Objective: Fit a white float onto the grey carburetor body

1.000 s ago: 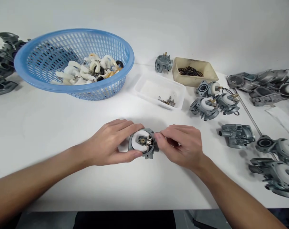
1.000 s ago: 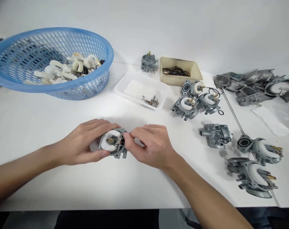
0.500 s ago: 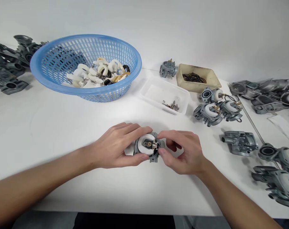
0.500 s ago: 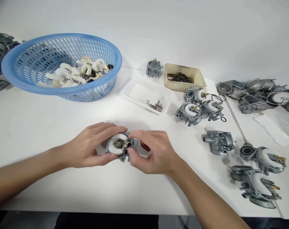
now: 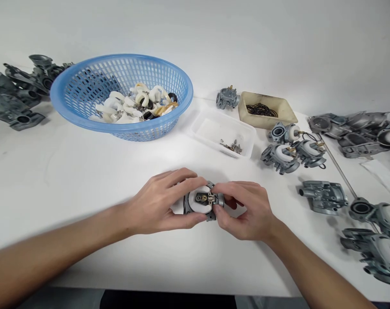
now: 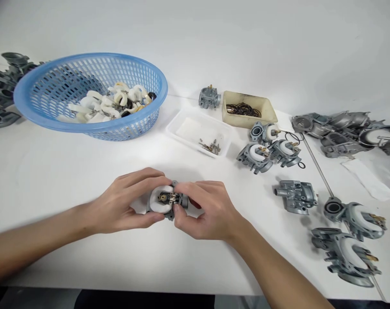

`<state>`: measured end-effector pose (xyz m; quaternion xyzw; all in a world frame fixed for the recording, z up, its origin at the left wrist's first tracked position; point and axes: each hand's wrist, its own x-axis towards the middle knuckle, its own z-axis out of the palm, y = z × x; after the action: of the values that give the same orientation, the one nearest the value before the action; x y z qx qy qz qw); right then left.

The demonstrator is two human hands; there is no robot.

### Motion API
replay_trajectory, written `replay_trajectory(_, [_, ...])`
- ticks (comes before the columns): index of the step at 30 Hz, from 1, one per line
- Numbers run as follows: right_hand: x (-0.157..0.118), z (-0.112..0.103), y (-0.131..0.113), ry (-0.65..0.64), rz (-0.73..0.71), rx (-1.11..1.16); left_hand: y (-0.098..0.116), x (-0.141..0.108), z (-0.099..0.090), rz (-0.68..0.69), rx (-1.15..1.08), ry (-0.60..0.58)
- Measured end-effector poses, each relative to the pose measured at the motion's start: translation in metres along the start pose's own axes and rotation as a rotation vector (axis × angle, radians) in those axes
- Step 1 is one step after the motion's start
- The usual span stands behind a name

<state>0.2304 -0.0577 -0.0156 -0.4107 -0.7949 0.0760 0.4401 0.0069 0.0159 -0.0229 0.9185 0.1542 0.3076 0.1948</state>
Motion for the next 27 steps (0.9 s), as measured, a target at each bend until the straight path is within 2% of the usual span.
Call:
replay_trajectory(7, [0.0001, 0.0005, -0.0019, 0.017, -0.016, -0.014, 0.0036, 0.0024, -0.0007, 0.03, 0.027, 0.083])
replay_trajectory(27, [0.0008, 0.0011, -0.0022, 0.017, -0.025, -0.009, 0.0031, 0.0021, -0.0011, 0.021, -0.003, 0.063])
